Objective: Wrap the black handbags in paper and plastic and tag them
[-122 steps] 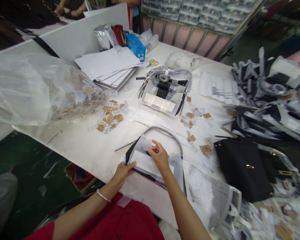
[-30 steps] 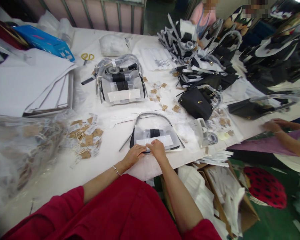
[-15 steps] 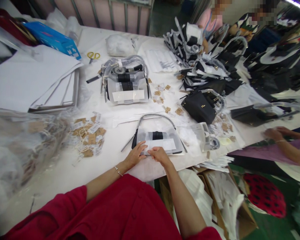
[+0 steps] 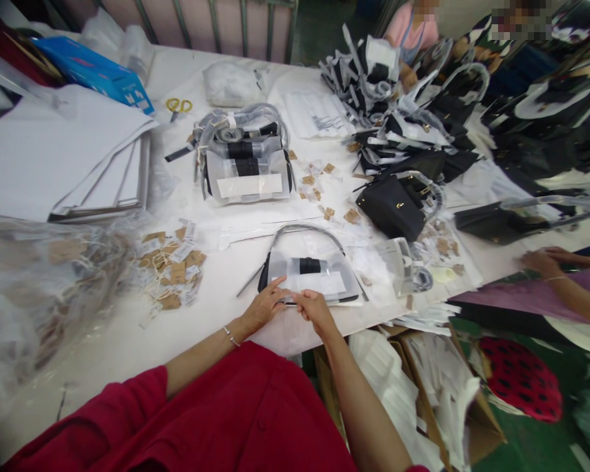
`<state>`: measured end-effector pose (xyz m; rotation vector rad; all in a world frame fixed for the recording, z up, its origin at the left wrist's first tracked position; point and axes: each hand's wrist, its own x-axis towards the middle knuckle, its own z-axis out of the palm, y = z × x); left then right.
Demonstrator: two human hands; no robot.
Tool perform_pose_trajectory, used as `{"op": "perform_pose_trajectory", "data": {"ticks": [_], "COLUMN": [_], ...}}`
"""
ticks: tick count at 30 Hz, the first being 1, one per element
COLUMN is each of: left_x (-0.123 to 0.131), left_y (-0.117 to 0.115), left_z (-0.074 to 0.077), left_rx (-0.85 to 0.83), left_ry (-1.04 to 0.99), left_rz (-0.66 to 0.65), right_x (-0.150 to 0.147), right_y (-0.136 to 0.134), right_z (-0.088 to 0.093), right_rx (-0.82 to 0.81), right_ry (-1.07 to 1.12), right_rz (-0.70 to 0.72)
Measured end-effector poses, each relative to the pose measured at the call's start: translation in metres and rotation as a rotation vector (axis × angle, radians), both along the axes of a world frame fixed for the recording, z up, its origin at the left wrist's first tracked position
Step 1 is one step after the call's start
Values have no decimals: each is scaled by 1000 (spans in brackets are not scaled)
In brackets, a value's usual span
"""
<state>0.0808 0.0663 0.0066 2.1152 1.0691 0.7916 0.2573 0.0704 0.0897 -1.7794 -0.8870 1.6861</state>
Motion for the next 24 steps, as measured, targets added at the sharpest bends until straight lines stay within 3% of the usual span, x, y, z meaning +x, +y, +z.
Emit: {"op": "perform_pose_trajectory", "data": {"ticks": [7, 16, 20, 24], "left_x": [-1, -1, -1, -2], "left_y": [3, 2, 3, 5], "left_z": [2, 10, 10, 9], "left_rx": [-32, -43, -60, -68], "left_ry": [30, 61, 55, 47], "left_rz": [-57, -82, -76, -84], "right_x": [-4, -25, -23, -14], "right_y": [83, 159, 174, 145], "right_z": [28, 19, 31, 50], "right_rx": [125, 230, 266, 224], "right_ry": [227, 154, 176, 270], "right_rz": [-163, -217, -224, -141]}}
